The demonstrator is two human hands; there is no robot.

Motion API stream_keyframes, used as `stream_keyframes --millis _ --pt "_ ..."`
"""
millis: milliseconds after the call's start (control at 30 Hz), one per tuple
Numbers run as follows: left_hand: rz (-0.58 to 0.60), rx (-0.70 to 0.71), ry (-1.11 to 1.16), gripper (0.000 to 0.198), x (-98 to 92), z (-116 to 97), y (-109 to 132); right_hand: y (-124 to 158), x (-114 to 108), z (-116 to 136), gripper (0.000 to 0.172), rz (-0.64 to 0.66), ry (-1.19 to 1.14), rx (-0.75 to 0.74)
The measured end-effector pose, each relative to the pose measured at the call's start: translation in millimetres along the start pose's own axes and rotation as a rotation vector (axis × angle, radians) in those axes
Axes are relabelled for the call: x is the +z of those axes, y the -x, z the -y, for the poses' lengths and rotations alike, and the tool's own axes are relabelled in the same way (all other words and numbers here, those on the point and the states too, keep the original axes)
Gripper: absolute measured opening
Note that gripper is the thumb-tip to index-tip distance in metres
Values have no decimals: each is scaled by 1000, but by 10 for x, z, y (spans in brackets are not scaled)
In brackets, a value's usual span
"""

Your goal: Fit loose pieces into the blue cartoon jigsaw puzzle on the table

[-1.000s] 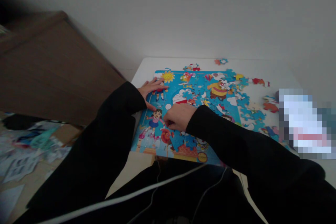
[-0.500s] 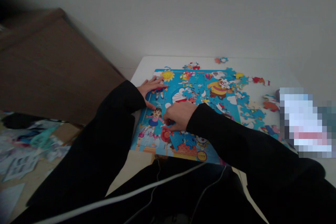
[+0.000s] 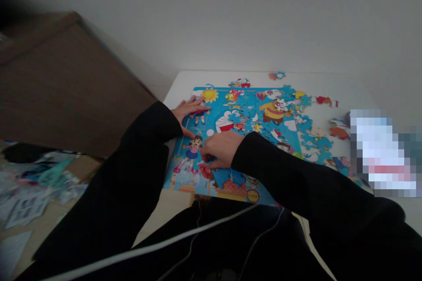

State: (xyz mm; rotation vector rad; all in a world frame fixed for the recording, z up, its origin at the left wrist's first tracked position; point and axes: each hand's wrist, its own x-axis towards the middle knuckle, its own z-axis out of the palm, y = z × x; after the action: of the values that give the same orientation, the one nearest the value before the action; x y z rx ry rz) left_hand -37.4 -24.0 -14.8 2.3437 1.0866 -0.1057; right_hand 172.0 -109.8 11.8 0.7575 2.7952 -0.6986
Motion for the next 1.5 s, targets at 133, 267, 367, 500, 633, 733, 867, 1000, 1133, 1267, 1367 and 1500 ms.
stream_keyframes --millis 133,267,367,500,633,733,867,1000,1133,1267,1367,1500 --pt "11 -6 -2 104 -10 -5 3 21 -37 -25 15 8 24 35" --pt "11 -4 5 105 -8 2 1 35 -84 -39 15 17 57 71" --pt "1 2 12 103 0 13 -2 38 -100 -53 15 14 60 95" --pt "-10 12 21 102 5 20 -2 46 -99 -97 14 2 66 105" --pt "-5 3 17 102 5 18 -2 56 -95 -111 15 5 70 72" --pt "-5 4 15 102 8 21 -6 56 -97 -84 15 -6 80 85" --pt "-8 5 11 103 15 37 -14 49 -94 -57 20 -25 89 84" --pt "-11 7 12 103 20 49 -18 39 -90 -71 16 -10 51 56" --pt "-9 6 8 103 15 35 -13 35 -93 -70 15 3 45 57" --pt "-6 -1 1 105 8 18 -6 37 -91 -52 15 19 40 51" --pt "-5 1 4 105 7 23 -5 42 -88 -47 15 26 44 80" --pt "-3 11 11 104 8 34 -6 50 -86 -52 14 23 50 90"
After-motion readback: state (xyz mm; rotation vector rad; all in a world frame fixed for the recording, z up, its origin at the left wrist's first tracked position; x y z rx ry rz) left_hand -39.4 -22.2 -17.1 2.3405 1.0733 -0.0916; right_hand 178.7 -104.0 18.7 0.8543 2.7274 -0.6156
